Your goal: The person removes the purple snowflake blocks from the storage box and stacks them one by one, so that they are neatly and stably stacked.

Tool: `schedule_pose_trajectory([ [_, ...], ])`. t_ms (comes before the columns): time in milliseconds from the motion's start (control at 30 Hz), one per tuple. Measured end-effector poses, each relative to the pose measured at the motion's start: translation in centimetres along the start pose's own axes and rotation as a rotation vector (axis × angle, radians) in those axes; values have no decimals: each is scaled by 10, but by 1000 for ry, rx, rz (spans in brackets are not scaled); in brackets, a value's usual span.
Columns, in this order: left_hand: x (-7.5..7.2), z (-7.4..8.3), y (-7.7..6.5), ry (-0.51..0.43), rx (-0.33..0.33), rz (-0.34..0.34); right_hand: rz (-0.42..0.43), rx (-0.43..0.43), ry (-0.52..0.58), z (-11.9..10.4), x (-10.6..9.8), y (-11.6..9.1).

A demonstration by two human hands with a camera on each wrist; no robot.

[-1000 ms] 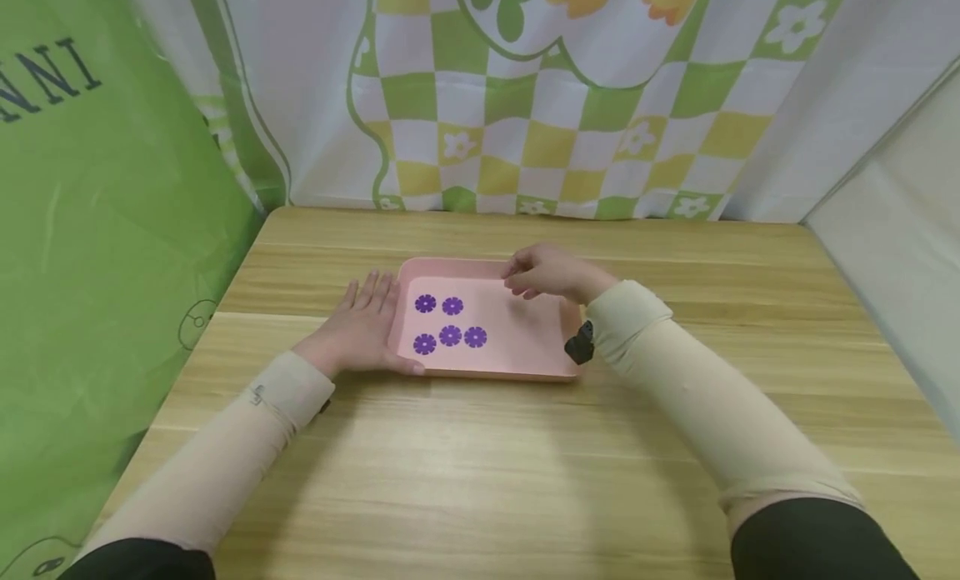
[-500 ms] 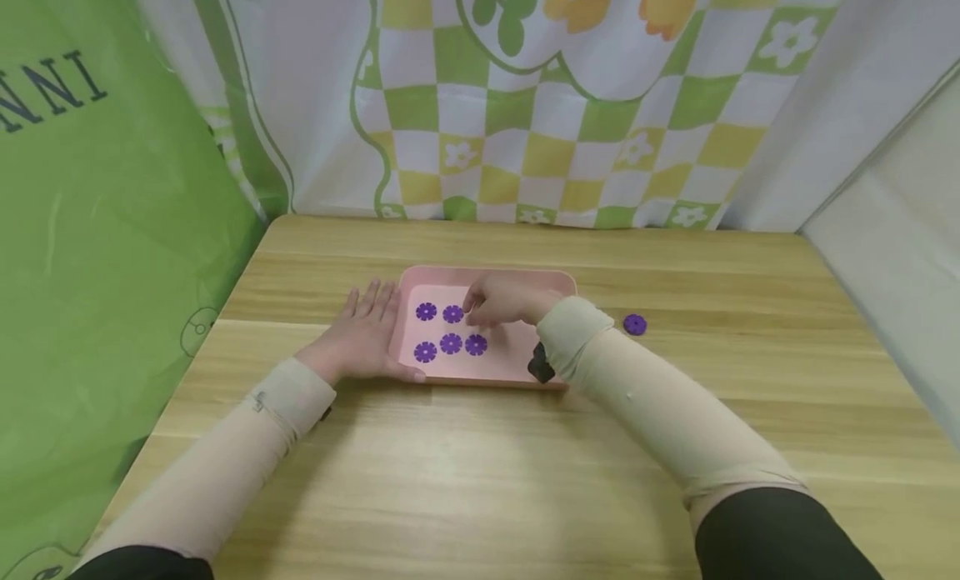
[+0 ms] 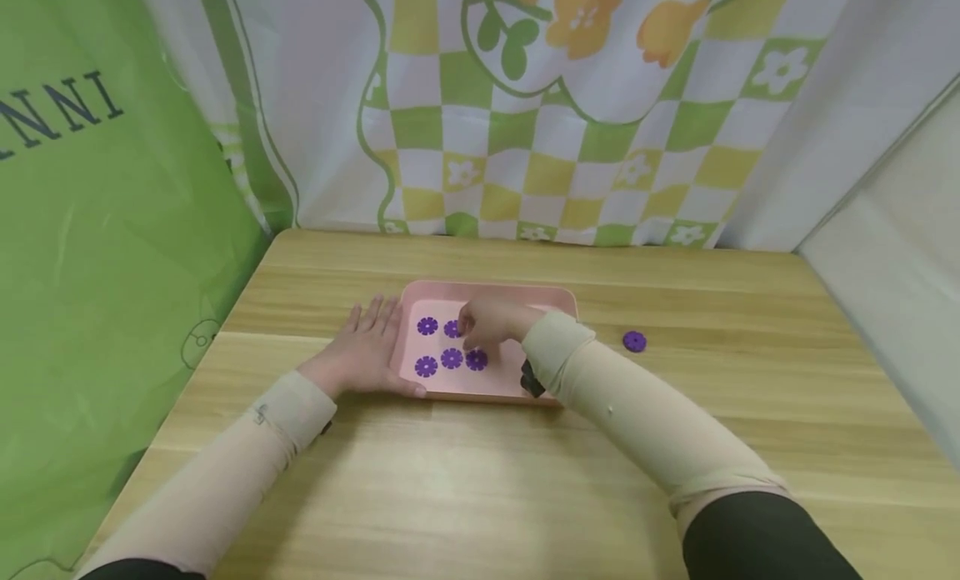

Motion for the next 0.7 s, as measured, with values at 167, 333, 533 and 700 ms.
schedule_pose_trajectory([
  [167, 0, 0, 2, -3, 4, 8, -1, 15, -16, 1, 3, -1],
  [333, 0, 1, 3, -9, 13, 0, -15, 35, -29, 0, 5, -3],
  [533, -2, 1, 4, -22, 18, 9, -38, 43, -89, 0, 6, -3],
  [700, 2, -1, 1, -41, 14, 17, -56, 26, -62, 0, 12, -1],
])
Point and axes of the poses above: each hand's wrist, its own y-axis towards the middle knuckle, its own x-axis out of the palm, z = x × y, the point moved 9 cm from there along y, towards the middle knuckle, and after that the axes turned 2 degrees about -x, right-handed, at the moved point
